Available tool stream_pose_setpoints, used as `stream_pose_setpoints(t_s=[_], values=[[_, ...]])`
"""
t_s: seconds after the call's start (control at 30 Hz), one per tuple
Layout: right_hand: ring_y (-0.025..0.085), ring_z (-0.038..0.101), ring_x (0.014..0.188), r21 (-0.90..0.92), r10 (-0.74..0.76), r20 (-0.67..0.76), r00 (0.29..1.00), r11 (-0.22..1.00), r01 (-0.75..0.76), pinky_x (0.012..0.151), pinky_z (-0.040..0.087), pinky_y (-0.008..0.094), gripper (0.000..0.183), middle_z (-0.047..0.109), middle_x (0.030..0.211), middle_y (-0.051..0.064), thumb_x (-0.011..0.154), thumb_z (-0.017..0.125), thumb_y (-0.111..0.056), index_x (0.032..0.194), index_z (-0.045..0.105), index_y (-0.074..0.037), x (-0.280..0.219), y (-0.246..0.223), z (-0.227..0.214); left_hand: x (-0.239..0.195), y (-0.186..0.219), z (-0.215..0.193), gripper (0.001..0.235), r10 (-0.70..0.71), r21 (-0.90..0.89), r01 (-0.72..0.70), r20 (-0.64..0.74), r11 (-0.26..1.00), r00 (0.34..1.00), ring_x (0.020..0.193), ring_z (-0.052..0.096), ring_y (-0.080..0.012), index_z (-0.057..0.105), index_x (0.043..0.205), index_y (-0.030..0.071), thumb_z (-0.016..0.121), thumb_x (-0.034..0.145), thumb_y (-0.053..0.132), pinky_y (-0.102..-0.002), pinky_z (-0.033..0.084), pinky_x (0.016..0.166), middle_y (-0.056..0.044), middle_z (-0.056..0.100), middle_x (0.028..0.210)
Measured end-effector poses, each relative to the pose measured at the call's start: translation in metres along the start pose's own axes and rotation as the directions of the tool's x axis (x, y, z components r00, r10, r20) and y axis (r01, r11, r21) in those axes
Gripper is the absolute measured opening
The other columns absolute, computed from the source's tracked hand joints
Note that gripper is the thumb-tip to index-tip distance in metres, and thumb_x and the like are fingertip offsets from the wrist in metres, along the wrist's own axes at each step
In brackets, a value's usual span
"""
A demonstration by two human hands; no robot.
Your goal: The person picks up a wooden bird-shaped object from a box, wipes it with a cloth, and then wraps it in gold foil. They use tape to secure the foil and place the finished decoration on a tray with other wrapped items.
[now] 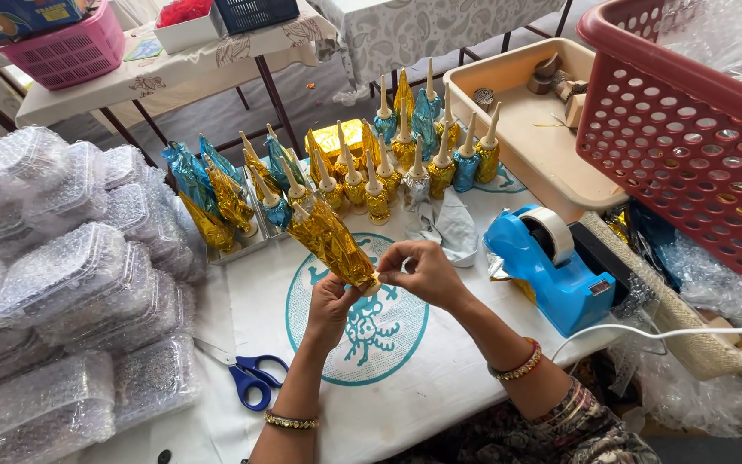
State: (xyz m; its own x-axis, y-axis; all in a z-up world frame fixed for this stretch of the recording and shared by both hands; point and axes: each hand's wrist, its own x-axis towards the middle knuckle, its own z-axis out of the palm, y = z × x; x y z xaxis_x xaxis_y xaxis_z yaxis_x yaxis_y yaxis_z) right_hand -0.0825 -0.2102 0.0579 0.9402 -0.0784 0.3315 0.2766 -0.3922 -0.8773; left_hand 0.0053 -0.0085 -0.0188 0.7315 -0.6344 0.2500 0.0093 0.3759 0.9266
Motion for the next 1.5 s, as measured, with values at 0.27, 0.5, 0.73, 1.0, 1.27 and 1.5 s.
stream_pose_setpoints(t_s=[0.27, 0.5, 0.73, 1.0, 1.27, 1.5], values=[[0.006, 0.069, 0.076, 0.040, 0.002, 0.061, 0.998, 0.999, -0.005, 0.063, 0.050, 0.021, 0.012, 0.076, 0.084, 0.001, 0.081, 0.084, -0.013, 0.089, 0.078, -0.006, 0.003, 0.001, 0.003, -0.001, 0.001, 0.003, 0.025, 0.021, -0.006, -0.021, -0.004, 1.000, 1.000, 0.101, 0.071, -0.0139, 0.071, 0.117, 0.000, 0.073, 0.097, 0.016, -0.032, 0.058, 0.092, -0.007, 0.076, 0.109], [0.007, 0.071, 0.077, 0.013, -0.023, 0.030, 0.999, 1.000, 0.022, 0.072, 0.060, 0.024, 0.017, 0.075, 0.085, 0.001, 0.079, 0.082, -0.008, 0.094, 0.073, -0.005, 0.012, 0.004, 0.003, -0.002, 0.005, 0.007, 0.028, 0.023, 0.014, -0.023, -0.008, 1.000, 1.000, 0.101, 0.071, -0.0137, 0.071, 0.118, 0.001, 0.072, 0.096, 0.017, -0.032, 0.060, 0.092, -0.006, 0.075, 0.111], [0.010, 0.073, 0.078, -0.073, -0.008, 0.038, 0.999, 0.997, 0.011, 0.074, 0.061, 0.027, 0.024, 0.076, 0.082, 0.003, 0.077, 0.082, -0.005, 0.096, 0.069, -0.004, 0.019, 0.001, 0.000, -0.002, 0.018, 0.015, 0.028, 0.046, 0.122, -0.047, 0.013, 0.991, 0.999, 0.104, 0.071, -0.0153, 0.072, 0.118, 0.000, 0.073, 0.095, 0.016, -0.032, 0.061, 0.092, -0.006, 0.066, 0.121], [0.010, 0.074, 0.077, -0.142, 0.022, 0.000, 1.000, 0.990, -0.022, 0.072, 0.060, 0.027, 0.024, 0.076, 0.082, 0.002, 0.075, 0.084, -0.006, 0.094, 0.069, -0.005, 0.021, 0.002, 0.004, -0.002, 0.024, 0.019, 0.028, 0.101, 0.192, -0.101, 0.006, 0.976, 0.995, 0.112, 0.071, -0.0190, 0.073, 0.117, -0.003, 0.073, 0.095, 0.014, -0.032, 0.063, 0.095, -0.006, 0.061, 0.128], [0.008, 0.070, 0.081, 0.039, -0.035, 0.019, 0.999, 0.999, 0.035, 0.072, 0.059, 0.024, 0.020, 0.075, 0.088, 0.000, 0.079, 0.081, -0.002, 0.097, 0.072, -0.006, 0.019, 0.036, 0.015, -0.001, 0.048, 0.039, 0.050, -0.008, 0.010, 0.010, -0.171, 1.000, 0.985, 0.100, 0.074, -0.0189, 0.051, 0.123, 0.011, 0.079, 0.082, 0.013, -0.031, 0.062, 0.089, -0.010, 0.076, 0.105], [0.007, 0.073, 0.079, -0.009, 0.003, -0.084, 0.996, 1.000, -0.004, 0.067, 0.056, 0.022, 0.022, 0.077, 0.085, -0.001, 0.079, 0.079, -0.002, 0.099, 0.072, -0.007, 0.018, 0.042, 0.022, -0.001, 0.024, 0.028, 0.035, 0.015, 0.094, 0.004, -0.196, 0.996, 0.981, 0.105, 0.072, -0.0164, 0.062, 0.113, 0.000, 0.081, 0.087, 0.013, -0.032, 0.061, 0.094, -0.012, 0.074, 0.108]])
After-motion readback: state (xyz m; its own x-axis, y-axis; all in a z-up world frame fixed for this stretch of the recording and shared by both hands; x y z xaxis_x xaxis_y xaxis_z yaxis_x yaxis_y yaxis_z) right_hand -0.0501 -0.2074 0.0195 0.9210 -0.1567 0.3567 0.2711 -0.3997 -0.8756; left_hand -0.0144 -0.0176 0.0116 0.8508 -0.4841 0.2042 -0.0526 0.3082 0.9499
